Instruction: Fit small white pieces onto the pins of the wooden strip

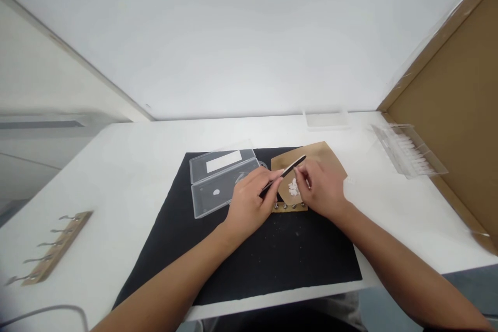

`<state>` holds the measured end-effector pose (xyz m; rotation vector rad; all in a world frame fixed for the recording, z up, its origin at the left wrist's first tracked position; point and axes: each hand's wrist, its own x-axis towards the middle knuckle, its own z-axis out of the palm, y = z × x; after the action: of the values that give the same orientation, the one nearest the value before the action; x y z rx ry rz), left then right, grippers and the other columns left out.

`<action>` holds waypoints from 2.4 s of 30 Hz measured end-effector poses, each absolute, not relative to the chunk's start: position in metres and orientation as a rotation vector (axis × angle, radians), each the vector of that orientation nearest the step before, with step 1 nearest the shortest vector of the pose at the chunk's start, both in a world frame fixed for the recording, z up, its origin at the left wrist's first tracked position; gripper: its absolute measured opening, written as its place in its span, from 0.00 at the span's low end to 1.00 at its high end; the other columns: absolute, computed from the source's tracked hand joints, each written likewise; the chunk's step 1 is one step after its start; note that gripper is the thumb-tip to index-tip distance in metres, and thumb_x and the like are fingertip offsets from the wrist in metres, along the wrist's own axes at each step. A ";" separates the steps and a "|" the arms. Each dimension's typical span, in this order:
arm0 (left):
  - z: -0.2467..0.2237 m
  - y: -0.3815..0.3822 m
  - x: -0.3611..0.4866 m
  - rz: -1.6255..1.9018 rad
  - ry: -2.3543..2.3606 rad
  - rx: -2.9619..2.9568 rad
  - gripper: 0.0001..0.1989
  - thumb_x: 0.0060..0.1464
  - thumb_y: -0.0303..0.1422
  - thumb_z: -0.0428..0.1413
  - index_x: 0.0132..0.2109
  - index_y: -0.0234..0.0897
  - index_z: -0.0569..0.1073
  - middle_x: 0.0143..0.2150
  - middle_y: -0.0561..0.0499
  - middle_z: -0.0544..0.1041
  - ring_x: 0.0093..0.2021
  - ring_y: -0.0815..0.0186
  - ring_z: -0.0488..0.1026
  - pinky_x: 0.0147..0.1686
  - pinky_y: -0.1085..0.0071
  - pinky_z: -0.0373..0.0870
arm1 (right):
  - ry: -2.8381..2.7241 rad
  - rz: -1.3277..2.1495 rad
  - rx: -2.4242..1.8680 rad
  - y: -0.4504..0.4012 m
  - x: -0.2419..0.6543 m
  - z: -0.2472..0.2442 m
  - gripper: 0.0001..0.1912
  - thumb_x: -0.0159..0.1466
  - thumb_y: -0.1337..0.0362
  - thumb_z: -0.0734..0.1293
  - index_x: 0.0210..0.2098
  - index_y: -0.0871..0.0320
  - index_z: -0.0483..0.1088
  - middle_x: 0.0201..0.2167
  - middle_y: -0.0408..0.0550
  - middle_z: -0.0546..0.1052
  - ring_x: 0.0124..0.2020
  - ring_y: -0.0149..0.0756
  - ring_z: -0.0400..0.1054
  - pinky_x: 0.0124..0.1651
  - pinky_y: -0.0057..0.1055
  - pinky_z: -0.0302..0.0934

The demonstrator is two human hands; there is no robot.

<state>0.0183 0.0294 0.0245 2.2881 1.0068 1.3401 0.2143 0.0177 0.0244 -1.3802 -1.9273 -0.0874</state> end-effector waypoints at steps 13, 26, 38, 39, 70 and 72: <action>0.023 0.029 0.020 1.321 1.033 2.275 0.10 0.71 0.29 0.54 0.52 0.34 0.79 0.39 0.46 0.81 0.41 0.63 0.79 0.43 0.67 0.77 | -1.897 -0.028 -1.438 0.018 0.215 0.030 0.15 0.73 0.59 0.65 0.30 0.54 0.63 0.22 0.40 0.70 0.24 0.32 0.63 0.30 0.32 0.52; 0.026 0.028 0.021 1.334 1.072 2.258 0.09 0.71 0.28 0.54 0.49 0.36 0.80 0.40 0.46 0.82 0.41 0.63 0.80 0.44 0.66 0.78 | -1.987 0.001 -1.343 0.020 0.214 0.025 0.14 0.73 0.60 0.63 0.30 0.54 0.63 0.22 0.41 0.70 0.24 0.32 0.62 0.30 0.33 0.52; 0.023 0.028 0.022 1.356 1.049 2.239 0.10 0.70 0.28 0.54 0.50 0.35 0.80 0.39 0.46 0.82 0.41 0.63 0.80 0.44 0.67 0.79 | -1.872 -0.011 -1.472 0.021 0.214 0.030 0.14 0.73 0.58 0.64 0.30 0.54 0.65 0.22 0.40 0.70 0.23 0.32 0.63 0.30 0.33 0.52; 0.023 0.028 0.022 1.350 1.048 2.236 0.09 0.70 0.28 0.55 0.49 0.35 0.80 0.39 0.46 0.82 0.41 0.63 0.80 0.44 0.67 0.79 | -1.907 0.012 -1.450 0.021 0.214 0.030 0.15 0.73 0.58 0.64 0.30 0.54 0.65 0.22 0.40 0.70 0.23 0.32 0.63 0.30 0.33 0.52; 0.026 0.030 0.020 1.326 1.057 2.230 0.10 0.70 0.28 0.55 0.50 0.34 0.81 0.37 0.47 0.81 0.39 0.64 0.79 0.43 0.68 0.76 | -1.880 0.064 -1.450 0.021 0.212 0.029 0.13 0.73 0.60 0.64 0.31 0.54 0.62 0.22 0.40 0.68 0.24 0.31 0.62 0.30 0.32 0.51; 0.027 0.030 0.019 1.318 1.064 2.227 0.10 0.70 0.28 0.55 0.50 0.35 0.81 0.37 0.47 0.81 0.39 0.64 0.79 0.42 0.68 0.76 | -1.963 0.119 -1.400 0.021 0.211 0.028 0.13 0.73 0.60 0.63 0.31 0.54 0.62 0.22 0.40 0.69 0.24 0.31 0.62 0.30 0.32 0.52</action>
<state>0.0195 0.0303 0.0267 2.2274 1.0644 1.3175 0.2112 0.0211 0.0282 -1.3995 -1.9626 0.1189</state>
